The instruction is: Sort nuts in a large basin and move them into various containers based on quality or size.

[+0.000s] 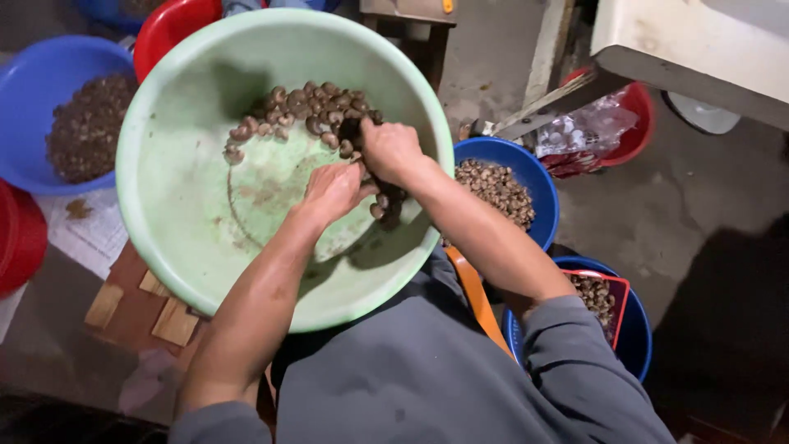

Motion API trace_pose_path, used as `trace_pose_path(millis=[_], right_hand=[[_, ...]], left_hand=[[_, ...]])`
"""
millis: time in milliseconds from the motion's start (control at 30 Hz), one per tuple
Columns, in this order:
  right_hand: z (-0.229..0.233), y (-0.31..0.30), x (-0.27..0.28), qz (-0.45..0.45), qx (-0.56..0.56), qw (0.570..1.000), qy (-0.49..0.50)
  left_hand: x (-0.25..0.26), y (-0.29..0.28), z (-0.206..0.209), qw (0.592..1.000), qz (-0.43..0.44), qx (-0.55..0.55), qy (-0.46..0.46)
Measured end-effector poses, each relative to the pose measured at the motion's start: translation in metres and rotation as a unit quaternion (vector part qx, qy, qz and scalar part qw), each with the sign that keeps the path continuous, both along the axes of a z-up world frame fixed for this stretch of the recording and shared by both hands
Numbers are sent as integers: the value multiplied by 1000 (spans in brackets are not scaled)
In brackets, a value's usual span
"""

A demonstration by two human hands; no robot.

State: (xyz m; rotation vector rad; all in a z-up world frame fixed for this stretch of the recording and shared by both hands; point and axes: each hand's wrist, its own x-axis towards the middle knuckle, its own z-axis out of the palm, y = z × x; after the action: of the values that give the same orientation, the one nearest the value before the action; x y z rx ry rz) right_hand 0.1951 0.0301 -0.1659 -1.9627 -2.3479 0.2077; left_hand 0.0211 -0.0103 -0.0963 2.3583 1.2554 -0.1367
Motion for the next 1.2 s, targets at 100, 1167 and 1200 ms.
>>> trace_pose_path(millis=[100, 1167, 1200], right_hand=[[11, -12, -2, 10, -12, 1000, -24], [165, -29, -18, -31, -261, 618, 741], [170, -30, -17, -15, -259, 572, 778]], left_hand=[[2, -6, 18, 999, -25, -17, 34], [-77, 45, 30, 650, 348, -330, -590], [-74, 44, 30, 666, 345, -327, -575]])
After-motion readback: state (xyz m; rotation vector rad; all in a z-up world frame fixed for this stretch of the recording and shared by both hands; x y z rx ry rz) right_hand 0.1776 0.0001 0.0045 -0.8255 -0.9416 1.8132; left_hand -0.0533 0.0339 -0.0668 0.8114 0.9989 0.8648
